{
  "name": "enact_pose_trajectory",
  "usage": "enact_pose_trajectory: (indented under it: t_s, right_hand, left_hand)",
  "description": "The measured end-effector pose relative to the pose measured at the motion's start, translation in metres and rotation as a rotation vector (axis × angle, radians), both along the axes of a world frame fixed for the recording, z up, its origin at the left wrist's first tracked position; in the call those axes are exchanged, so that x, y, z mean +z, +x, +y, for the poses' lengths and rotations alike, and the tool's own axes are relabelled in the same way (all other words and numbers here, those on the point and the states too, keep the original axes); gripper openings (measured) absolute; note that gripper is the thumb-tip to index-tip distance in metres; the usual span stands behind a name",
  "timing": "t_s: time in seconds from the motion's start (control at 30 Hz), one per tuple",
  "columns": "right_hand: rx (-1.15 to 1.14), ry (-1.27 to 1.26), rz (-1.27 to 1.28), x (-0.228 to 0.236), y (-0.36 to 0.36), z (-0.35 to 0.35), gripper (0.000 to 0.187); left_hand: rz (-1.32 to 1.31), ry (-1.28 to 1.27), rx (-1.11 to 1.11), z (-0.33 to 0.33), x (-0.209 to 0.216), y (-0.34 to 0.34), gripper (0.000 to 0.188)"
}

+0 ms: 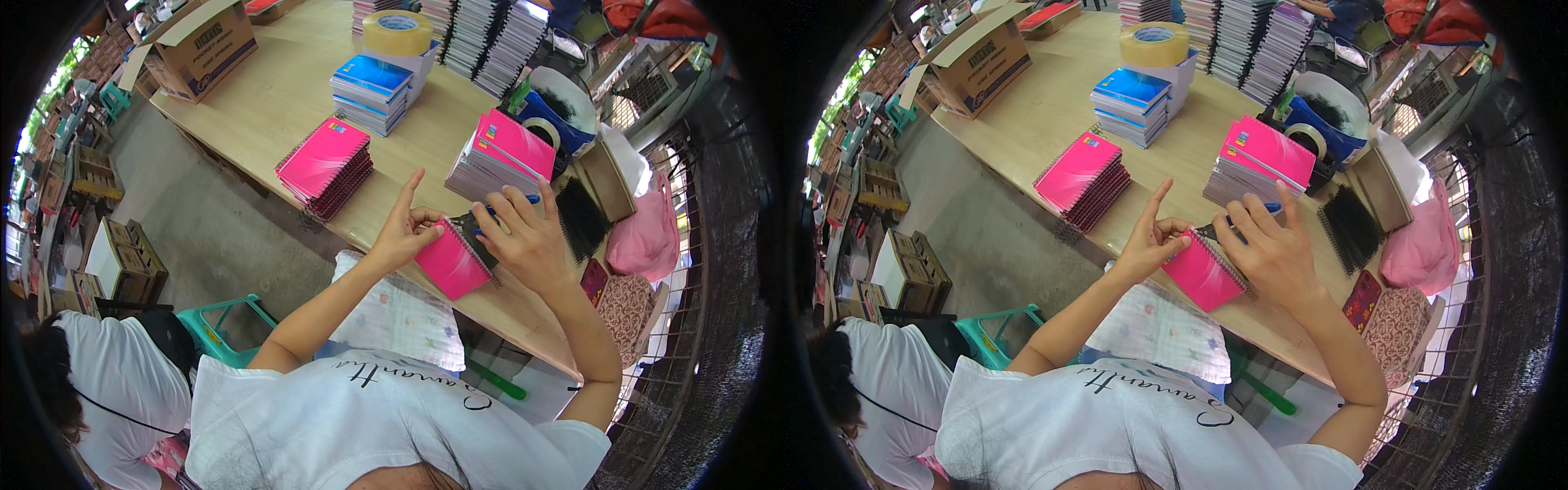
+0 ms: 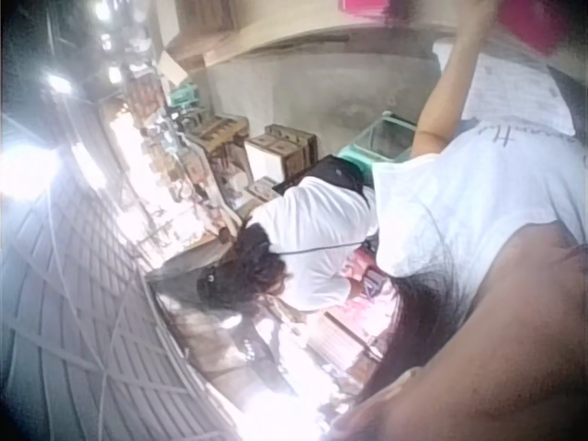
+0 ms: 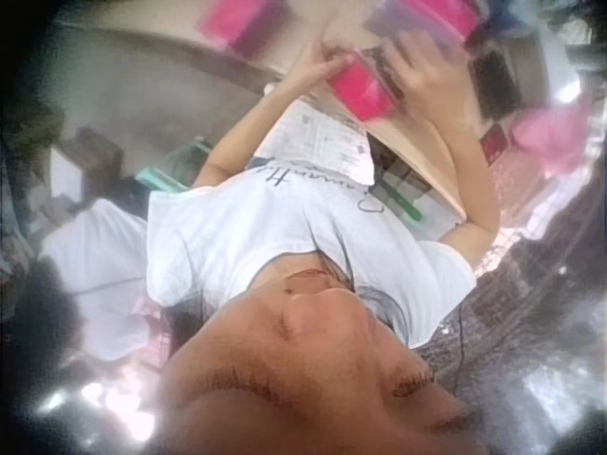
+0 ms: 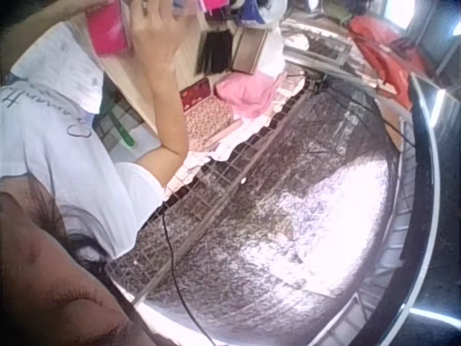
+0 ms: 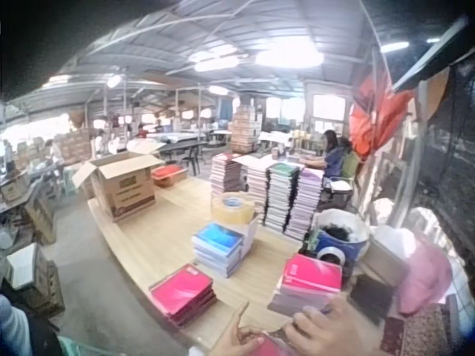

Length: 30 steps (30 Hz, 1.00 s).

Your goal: The person inserts a spiral wire coil into the punched holes of pink notebooks by hand, and then uses a pair of pliers to cut and crimp the ends of the wire.

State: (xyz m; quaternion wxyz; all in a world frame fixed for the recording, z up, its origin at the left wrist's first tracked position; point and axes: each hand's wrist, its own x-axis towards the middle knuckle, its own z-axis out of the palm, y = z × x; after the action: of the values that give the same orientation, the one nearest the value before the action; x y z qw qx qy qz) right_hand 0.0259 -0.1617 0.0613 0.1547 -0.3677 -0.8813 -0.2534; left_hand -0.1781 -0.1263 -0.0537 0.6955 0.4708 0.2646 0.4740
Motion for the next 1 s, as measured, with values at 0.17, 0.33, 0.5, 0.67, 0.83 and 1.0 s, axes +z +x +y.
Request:
enact_pose_trajectory:
  t_s: [0.17,0.33,0.5,0.67,0.83,1.0]
  right_hand:
    - [0.044,-0.008,-0.141,0.001,-0.003,0.006,0.025]
    - [-0.261,-0.662,0.5,-0.012,-0.003,-0.014,0.03]
    - [-0.396,-0.423,0.854,-0.018,0.04,-0.046,0.029]
    - [-0.741,-0.368,0.883,-0.105,0.108,-0.075,0.029]
    - [-0.949,-0.364,0.732,-0.139,0.115,-0.098,0.037]
    - [-0.981,-0.219,0.5,-0.144,0.109,-0.099,0.054]
  left_hand:
    - [0.106,0.032,0.047,0.0,0.001,-0.004,0.096]
    - [0.277,0.212,0.185,-0.012,0.011,-0.002,0.071]
    - [0.468,0.469,0.689,0.0,0.061,-0.066,0.035]
    - [0.361,0.269,1.053,0.045,0.064,-0.139,0.028]
    - [0.877,0.232,1.16,0.05,0.044,-0.158,0.028]
    - [1.224,0.089,1.005,0.044,0.044,-0.166,0.036]
